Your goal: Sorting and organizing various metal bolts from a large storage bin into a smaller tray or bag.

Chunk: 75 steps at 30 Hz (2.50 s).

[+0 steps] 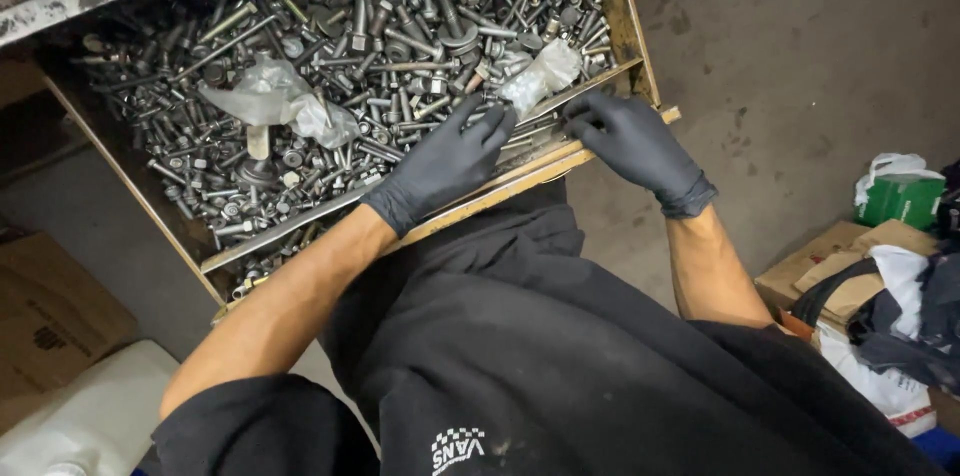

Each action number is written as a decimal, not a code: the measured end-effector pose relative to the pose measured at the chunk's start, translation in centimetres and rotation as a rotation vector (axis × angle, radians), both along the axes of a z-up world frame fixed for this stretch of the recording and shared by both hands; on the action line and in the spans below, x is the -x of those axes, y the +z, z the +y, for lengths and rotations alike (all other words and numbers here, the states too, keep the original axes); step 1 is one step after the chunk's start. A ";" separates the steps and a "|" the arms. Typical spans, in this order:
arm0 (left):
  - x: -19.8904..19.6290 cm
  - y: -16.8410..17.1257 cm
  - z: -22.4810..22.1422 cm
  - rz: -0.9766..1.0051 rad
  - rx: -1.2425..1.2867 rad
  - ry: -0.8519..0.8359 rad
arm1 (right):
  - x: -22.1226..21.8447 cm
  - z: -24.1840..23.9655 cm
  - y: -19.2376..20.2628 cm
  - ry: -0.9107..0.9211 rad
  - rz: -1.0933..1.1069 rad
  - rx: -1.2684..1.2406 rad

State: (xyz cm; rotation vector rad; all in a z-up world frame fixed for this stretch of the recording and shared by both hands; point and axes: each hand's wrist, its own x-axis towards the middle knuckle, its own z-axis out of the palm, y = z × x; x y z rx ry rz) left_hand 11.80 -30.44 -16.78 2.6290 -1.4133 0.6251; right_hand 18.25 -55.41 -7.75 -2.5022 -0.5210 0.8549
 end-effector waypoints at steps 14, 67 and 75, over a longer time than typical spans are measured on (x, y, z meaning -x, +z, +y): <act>2.0 1.0 3.0 0.237 0.235 0.090 | 2.5 0.2 1.8 -0.128 -0.133 -0.222; 15.7 17.3 5.6 1.280 2.123 0.297 | 8.5 16.1 8.2 -0.408 0.260 -1.319; 16.1 16.6 6.0 1.255 2.106 0.228 | 8.5 16.8 8.0 -0.367 0.269 -1.341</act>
